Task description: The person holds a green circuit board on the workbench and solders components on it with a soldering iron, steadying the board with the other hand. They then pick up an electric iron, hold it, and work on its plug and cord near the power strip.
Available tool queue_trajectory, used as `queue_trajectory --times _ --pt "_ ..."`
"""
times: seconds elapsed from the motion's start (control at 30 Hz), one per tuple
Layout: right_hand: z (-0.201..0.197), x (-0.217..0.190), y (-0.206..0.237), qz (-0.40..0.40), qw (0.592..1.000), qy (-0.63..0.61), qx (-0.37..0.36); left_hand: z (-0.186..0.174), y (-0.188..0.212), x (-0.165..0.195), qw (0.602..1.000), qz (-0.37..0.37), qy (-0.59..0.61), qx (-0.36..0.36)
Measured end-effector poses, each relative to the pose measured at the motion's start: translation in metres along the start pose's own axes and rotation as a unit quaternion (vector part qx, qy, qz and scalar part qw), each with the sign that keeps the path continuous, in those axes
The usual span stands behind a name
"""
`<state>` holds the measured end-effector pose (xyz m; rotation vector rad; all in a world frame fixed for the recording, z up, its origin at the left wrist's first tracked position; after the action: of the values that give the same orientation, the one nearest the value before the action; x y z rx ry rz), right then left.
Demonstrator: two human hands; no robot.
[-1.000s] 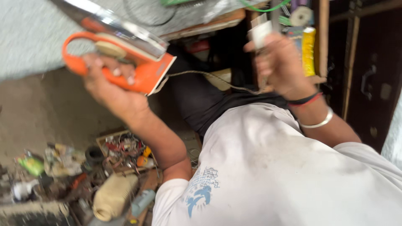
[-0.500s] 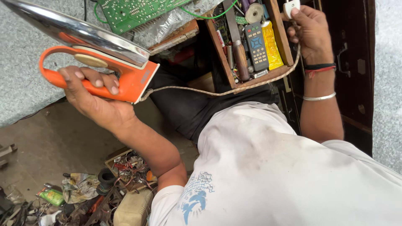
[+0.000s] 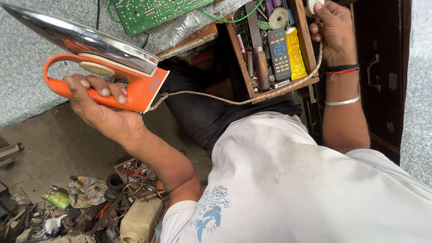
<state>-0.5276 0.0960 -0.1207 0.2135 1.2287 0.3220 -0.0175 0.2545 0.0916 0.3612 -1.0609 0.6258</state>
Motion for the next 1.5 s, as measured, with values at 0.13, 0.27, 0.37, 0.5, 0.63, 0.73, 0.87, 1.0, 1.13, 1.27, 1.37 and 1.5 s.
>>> queue_trajectory --times 0.13,0.27,0.37,0.5,0.63,0.73,0.87,1.0,1.13,1.27,1.37,1.5 --pt "0.002 -0.005 -0.004 -0.019 1.0 -0.002 0.007 0.002 -0.001 -0.002 1.0 -0.004 -0.001 -0.001" --pt "-0.001 -0.003 -0.01 -0.011 1.0 -0.011 0.012 0.001 -0.002 -0.003 1.0 0.007 -0.009 0.007" --pt "-0.003 0.001 -0.014 -0.006 1.0 -0.019 0.01 0.0 -0.003 -0.006 1.0 0.008 0.001 0.005" --pt "-0.005 0.006 -0.016 0.0 0.999 -0.033 0.01 0.0 -0.004 -0.01 1.0 0.005 0.019 -0.005" --pt "-0.008 0.008 -0.016 -0.002 0.999 -0.031 0.006 -0.004 -0.005 -0.01 1.0 0.002 0.027 0.006" --pt "-0.012 0.008 -0.017 -0.002 1.0 -0.023 0.015 -0.007 -0.005 -0.007 0.999 0.007 0.03 0.013" --pt "-0.011 0.006 -0.02 -0.008 1.0 -0.009 0.01 -0.006 -0.004 -0.004 1.0 0.013 0.015 0.0" --pt "-0.008 0.003 -0.021 -0.004 1.0 0.006 0.009 -0.005 -0.006 -0.006 1.0 0.009 0.025 -0.007" --pt "-0.017 -0.011 -0.015 -0.041 0.992 0.103 0.065 -0.007 -0.005 -0.009 1.0 0.002 0.028 -0.01" --pt "-0.03 -0.059 0.003 -0.204 0.93 0.273 0.135 -0.011 -0.002 -0.013 0.999 -0.009 0.035 -0.012" --pt "-0.035 -0.073 0.011 -0.26 0.92 0.243 0.164 -0.016 0.002 -0.027 0.992 -0.057 0.108 0.005" --pt "-0.006 -0.088 0.013 -0.306 0.905 0.257 0.142 -0.009 0.004 -0.026 0.992 -0.03 0.11 -0.05"
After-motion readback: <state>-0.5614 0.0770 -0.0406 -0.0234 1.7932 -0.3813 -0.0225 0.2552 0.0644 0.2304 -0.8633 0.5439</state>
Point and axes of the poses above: each hand's wrist, its own y-axis away from the middle knuckle, its own z-axis out of the palm, x = y × z, the point moved 9 cm from there along -y, towards the middle knuckle, and after that the axes turned 1 degree about -y, right-handed, at the moved point
